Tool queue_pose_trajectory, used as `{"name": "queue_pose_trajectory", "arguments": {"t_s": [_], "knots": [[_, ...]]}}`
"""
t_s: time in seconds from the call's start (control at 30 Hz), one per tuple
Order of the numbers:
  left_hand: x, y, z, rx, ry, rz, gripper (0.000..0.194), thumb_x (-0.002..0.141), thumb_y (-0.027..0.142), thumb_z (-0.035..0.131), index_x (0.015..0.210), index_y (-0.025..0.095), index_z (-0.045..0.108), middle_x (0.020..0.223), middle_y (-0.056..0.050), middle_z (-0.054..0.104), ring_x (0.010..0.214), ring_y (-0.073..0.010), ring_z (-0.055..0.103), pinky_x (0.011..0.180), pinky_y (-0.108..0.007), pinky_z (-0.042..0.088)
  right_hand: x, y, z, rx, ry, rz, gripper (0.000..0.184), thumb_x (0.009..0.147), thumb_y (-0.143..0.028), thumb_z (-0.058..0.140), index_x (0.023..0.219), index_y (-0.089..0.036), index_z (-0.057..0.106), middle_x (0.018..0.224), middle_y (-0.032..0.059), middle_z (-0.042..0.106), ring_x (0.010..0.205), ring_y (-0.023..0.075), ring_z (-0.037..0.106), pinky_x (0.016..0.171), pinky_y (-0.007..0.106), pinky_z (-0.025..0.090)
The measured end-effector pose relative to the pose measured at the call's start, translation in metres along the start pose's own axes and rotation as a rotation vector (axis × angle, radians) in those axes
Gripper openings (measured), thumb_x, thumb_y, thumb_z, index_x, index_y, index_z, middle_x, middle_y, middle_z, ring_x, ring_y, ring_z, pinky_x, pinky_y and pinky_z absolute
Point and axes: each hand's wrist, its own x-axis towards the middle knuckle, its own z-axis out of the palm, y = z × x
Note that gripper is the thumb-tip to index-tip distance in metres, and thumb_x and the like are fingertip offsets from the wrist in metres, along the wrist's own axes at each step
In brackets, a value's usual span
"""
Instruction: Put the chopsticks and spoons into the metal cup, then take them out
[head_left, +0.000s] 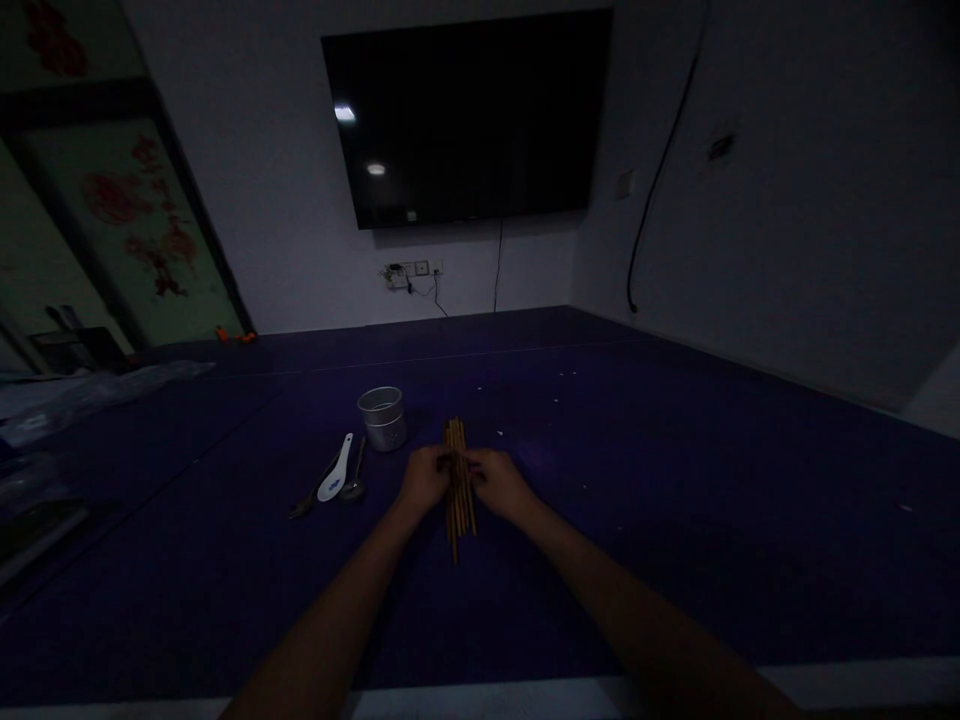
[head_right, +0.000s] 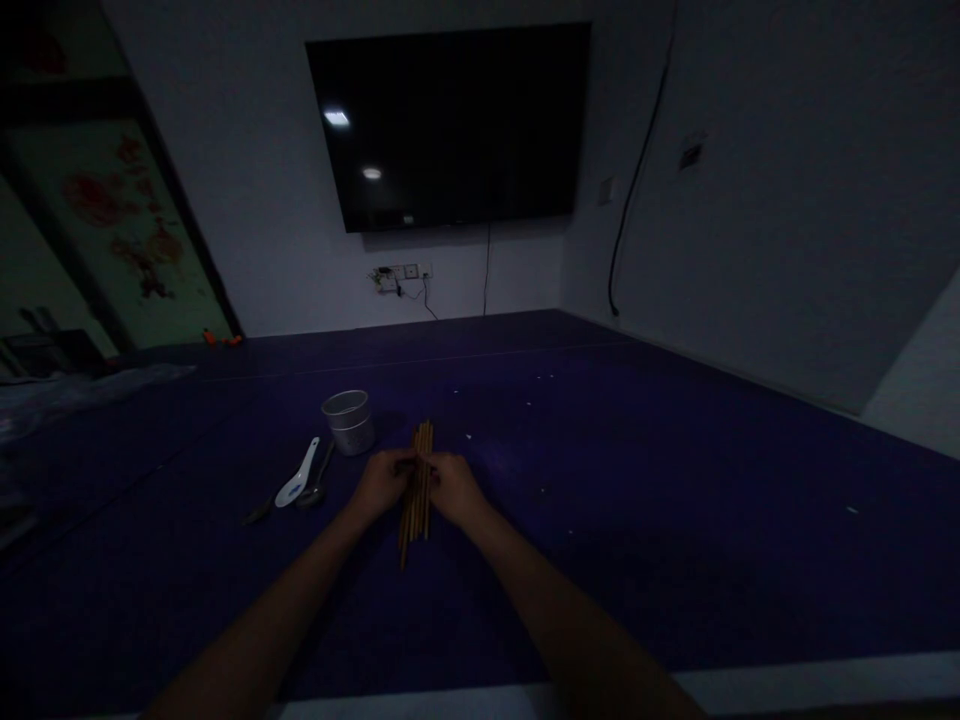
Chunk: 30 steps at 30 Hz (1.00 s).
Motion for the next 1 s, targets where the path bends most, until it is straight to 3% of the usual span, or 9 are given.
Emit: {"name": "queue_pose_trajectory", "arguments": {"t_s": [0.17, 0.37, 0.67, 1.0], "knots": [[-0.003, 0.006, -0.003, 0.078, -0.028, 0.01, 0.034, 0.071, 0.003, 0.041, 0.083, 0.015, 0.07, 0.084, -0.007, 0.072, 0.079, -0.0168, 0.064, 0.073, -0.025, 0.046, 0.0, 0.0, -0.001, -0.077, 0.007, -0.026, 0.049, 0.065, 0.005, 0.041, 0.099, -0.019, 0.068, 0.097, 0.0052, 0.07, 0.097, 0.0186, 0.062, 0.086, 0.028, 0.046], [0.0, 0.003, -0.001, 0.121, -0.047, 0.049, 0.032, 0.071, 0.001, 0.039, 0.075, 0.014, 0.069, 0.081, -0.01, 0.071, 0.074, -0.0175, 0.064, 0.069, -0.026, 0.045, -0.001, 0.002, 0.001, -0.135, -0.082, -0.009, 0.043, 0.075, 0.0, 0.041, 0.105, -0.018, 0.065, 0.101, 0.0081, 0.069, 0.098, 0.0181, 0.062, 0.083, 0.027, 0.046], [0.002, -0.001, 0.002, 0.175, 0.003, 0.044, 0.045, 0.071, -0.001, 0.038, 0.107, 0.013, 0.063, 0.102, -0.011, 0.068, 0.091, -0.0183, 0.061, 0.083, -0.03, 0.044, -0.004, -0.001, -0.001, -0.211, -0.119, -0.002, 0.046, 0.078, -0.002, 0.039, 0.117, -0.016, 0.058, 0.109, 0.0113, 0.066, 0.098, 0.0185, 0.062, 0.083, 0.027, 0.045], [0.007, -0.007, 0.006, 0.187, -0.008, 0.111, 0.045, 0.074, 0.0, 0.037, 0.11, 0.012, 0.06, 0.107, -0.011, 0.066, 0.096, -0.0188, 0.06, 0.088, -0.032, 0.043, -0.002, 0.001, 0.001, -0.246, -0.098, 0.001, 0.05, 0.076, 0.0, 0.038, 0.12, -0.015, 0.057, 0.109, 0.0121, 0.066, 0.098, 0.0188, 0.062, 0.081, 0.026, 0.046]]}}
